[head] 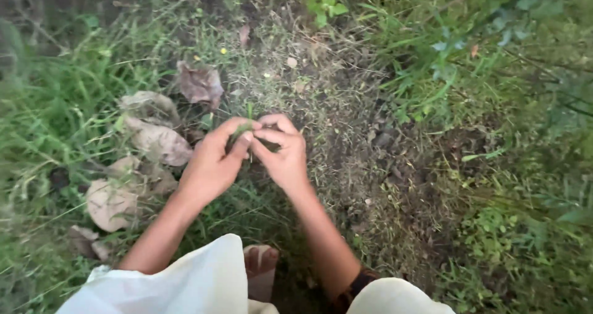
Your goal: Picking weeds and grass by hand from an outdoor area.
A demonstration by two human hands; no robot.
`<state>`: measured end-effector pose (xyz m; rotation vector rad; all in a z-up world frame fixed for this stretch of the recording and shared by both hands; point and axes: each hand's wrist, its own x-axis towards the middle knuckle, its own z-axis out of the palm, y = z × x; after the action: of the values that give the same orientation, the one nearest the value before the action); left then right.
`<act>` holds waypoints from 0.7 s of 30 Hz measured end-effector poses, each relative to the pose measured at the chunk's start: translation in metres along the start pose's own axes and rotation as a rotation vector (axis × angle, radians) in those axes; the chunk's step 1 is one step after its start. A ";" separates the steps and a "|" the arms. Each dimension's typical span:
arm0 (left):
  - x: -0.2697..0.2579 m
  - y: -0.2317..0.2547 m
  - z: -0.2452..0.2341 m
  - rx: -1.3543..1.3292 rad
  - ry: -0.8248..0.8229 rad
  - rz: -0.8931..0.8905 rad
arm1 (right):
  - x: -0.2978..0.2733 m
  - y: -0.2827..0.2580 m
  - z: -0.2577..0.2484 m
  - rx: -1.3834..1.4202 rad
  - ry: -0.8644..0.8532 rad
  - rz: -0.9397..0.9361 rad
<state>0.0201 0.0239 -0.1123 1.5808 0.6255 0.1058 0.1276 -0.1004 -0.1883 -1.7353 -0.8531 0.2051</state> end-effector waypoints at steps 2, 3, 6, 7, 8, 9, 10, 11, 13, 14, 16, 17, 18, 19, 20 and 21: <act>-0.010 0.022 -0.015 0.335 0.085 -0.136 | 0.010 -0.013 -0.004 0.129 -0.169 -0.040; -0.014 0.025 -0.023 0.338 0.094 -0.133 | 0.014 -0.003 -0.005 0.134 -0.172 -0.048; -0.022 0.030 -0.046 0.240 0.207 -0.048 | 0.031 0.033 -0.011 0.226 -0.238 0.031; -0.023 0.032 -0.053 0.459 0.266 -0.034 | 0.039 0.047 -0.014 0.203 -0.174 0.168; -0.024 0.034 -0.060 0.679 0.322 -0.022 | 0.049 0.062 -0.017 0.178 -0.111 0.304; -0.023 0.038 -0.061 0.677 0.328 -0.022 | 0.063 0.082 -0.020 0.178 -0.115 0.300; -0.021 0.043 -0.061 0.751 0.300 -0.070 | 0.077 0.103 -0.024 0.201 -0.035 0.318; -0.019 0.047 -0.062 0.825 0.267 -0.120 | 0.090 0.124 -0.028 0.224 0.047 0.340; -0.011 0.047 -0.055 0.762 0.219 -0.174 | 0.126 0.172 -0.034 0.161 0.117 0.288; -0.006 0.046 -0.051 0.699 0.170 -0.226 | 0.144 0.196 -0.037 0.097 0.189 0.235; 0.001 0.037 -0.044 0.665 0.170 -0.108 | 0.171 0.193 -0.041 -0.104 0.197 0.224; 0.006 0.033 -0.041 0.633 0.169 0.013 | 0.185 0.192 -0.042 -0.303 0.210 0.212; 0.009 0.038 -0.040 0.631 0.170 0.009 | 0.197 0.207 -0.042 -0.304 0.207 0.213; 0.013 0.043 -0.039 0.630 0.112 -0.083 | 0.209 0.221 -0.042 -0.455 0.214 0.133; 0.017 0.048 -0.038 0.628 0.054 -0.174 | 0.221 0.236 -0.043 -0.606 0.219 0.051; 0.018 0.046 -0.038 0.628 0.053 -0.177 | 0.230 0.243 -0.041 -0.605 0.218 0.053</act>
<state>0.0341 0.0673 -0.0696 2.1180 0.8928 -0.2020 0.4218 -0.0109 -0.3263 -2.2920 -0.7507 -0.2314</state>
